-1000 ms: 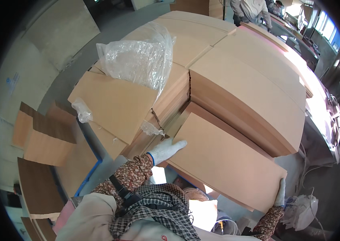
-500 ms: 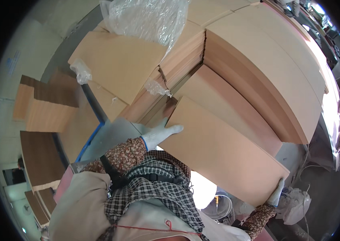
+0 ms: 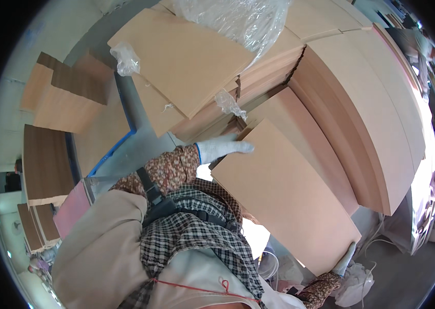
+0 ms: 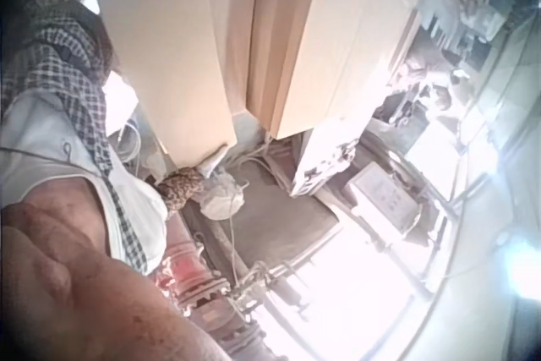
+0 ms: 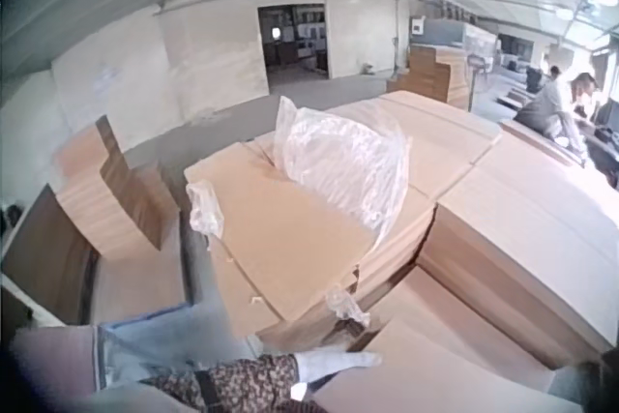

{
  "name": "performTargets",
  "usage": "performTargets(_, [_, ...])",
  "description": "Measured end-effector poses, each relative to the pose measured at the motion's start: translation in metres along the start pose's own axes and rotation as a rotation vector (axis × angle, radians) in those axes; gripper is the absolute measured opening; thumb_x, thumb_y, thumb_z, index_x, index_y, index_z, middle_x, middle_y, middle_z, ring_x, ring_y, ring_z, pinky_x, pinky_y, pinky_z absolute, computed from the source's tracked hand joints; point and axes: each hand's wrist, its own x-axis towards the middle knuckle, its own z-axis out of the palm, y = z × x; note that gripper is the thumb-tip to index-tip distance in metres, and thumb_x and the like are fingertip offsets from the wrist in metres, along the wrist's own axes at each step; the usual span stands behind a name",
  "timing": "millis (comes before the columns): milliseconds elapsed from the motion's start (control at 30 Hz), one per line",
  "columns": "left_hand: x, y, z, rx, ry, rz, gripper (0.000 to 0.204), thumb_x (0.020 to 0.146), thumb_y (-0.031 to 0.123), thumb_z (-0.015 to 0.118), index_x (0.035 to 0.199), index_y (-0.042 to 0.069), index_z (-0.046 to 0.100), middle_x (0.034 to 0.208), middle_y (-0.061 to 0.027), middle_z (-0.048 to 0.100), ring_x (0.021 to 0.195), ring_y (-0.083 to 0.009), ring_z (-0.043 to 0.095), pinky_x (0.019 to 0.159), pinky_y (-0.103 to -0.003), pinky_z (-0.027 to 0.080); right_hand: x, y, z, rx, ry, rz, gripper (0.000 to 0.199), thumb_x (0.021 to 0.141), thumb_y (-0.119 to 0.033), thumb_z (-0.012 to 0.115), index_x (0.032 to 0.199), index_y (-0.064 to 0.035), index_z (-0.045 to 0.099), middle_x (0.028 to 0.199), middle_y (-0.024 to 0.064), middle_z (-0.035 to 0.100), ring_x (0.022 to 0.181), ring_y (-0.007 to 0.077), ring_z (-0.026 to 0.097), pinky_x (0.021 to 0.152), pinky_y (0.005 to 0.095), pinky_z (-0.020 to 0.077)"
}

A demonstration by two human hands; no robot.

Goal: Inspecting wooden panels and applying labels to them in a factory environment.

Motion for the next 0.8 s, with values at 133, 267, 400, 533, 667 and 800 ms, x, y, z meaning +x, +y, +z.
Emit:
performTargets(133, [-0.011, 0.010, 0.008, -0.108, -0.025, -0.028, 0.075, 0.096, 0.049, 0.065, 0.151, 0.003, 0.045, 0.137, -0.0150, 0.061, 0.125, -0.0219, 0.058, 0.106, -0.034, 0.047, 0.000, 0.002, 0.002, 0.019, -0.012, 0.006, 0.068, 0.102, -0.057, 0.052, 0.145, -0.0050, 0.052, 0.141, 0.0125, 0.060, 0.123, 0.0280, 0.059, 0.104, 0.0418, 0.0497])
performTargets(267, [-0.008, -0.008, 0.001, -0.444, 0.054, -0.071, 0.059, 0.092, 0.033, 0.075, 0.138, 0.003, 0.054, 0.121, -0.0116, 0.067, 0.114, -0.0187, 0.063, 0.096, -0.034, 0.053, -0.007, 0.009, 0.016, -0.019, -0.008, 0.015, 0.068, 0.102, -0.057, 0.051, 0.145, -0.0051, 0.051, 0.143, 0.0122, 0.058, 0.124, 0.0281, 0.058, 0.105, 0.0421, 0.0486])
performTargets(400, [-0.021, -0.015, 0.005, -0.282, 0.156, 0.039, 0.044, 0.088, 0.027, 0.078, 0.123, 0.006, 0.062, 0.110, -0.0060, 0.068, 0.097, -0.0152, 0.066, 0.083, -0.033, 0.056, -0.034, 0.014, 0.037, -0.144, 0.042, 0.014, 0.069, 0.102, -0.058, 0.050, 0.146, -0.0050, 0.050, 0.144, 0.0119, 0.057, 0.126, 0.0279, 0.057, 0.106, 0.0422, 0.0472])
performTargets(533, [-0.075, 0.021, 0.021, -0.327, 0.045, 0.001, 0.048, 0.086, 0.029, 0.076, 0.127, 0.007, 0.064, 0.119, -0.0087, 0.068, 0.109, -0.0155, 0.062, 0.091, -0.034, 0.053, -0.055, 0.023, 0.078, -0.332, 0.067, 0.024, 0.070, 0.102, -0.058, 0.050, 0.147, -0.0048, 0.049, 0.146, 0.0115, 0.055, 0.128, 0.0278, 0.055, 0.108, 0.0423, 0.0458])
performTargets(667, [-0.099, -0.055, -0.016, -0.663, 0.141, -0.005, 0.052, 0.087, 0.030, 0.075, 0.133, 0.009, 0.064, 0.116, -0.0087, 0.071, 0.104, -0.0188, 0.067, 0.092, -0.037, 0.054, -0.045, 0.035, 0.139, -0.531, -0.005, 0.018, 0.070, 0.103, -0.058, 0.049, 0.148, -0.0046, 0.048, 0.148, 0.0112, 0.054, 0.130, 0.0276, 0.054, 0.109, 0.0423, 0.0444])
performTargets(800, [-0.165, -0.118, -0.041, -0.768, 0.365, -0.039, 0.057, 0.088, 0.039, 0.074, 0.130, 0.001, 0.065, 0.121, -0.0121, 0.071, 0.106, -0.0196, 0.067, 0.092, -0.036, 0.054, -0.031, 0.036, 0.198, -0.690, -0.132, -0.004, 0.071, 0.103, -0.058, 0.049, 0.149, -0.0045, 0.047, 0.150, 0.0108, 0.052, 0.132, 0.0275, 0.052, 0.111, 0.0424, 0.0430])
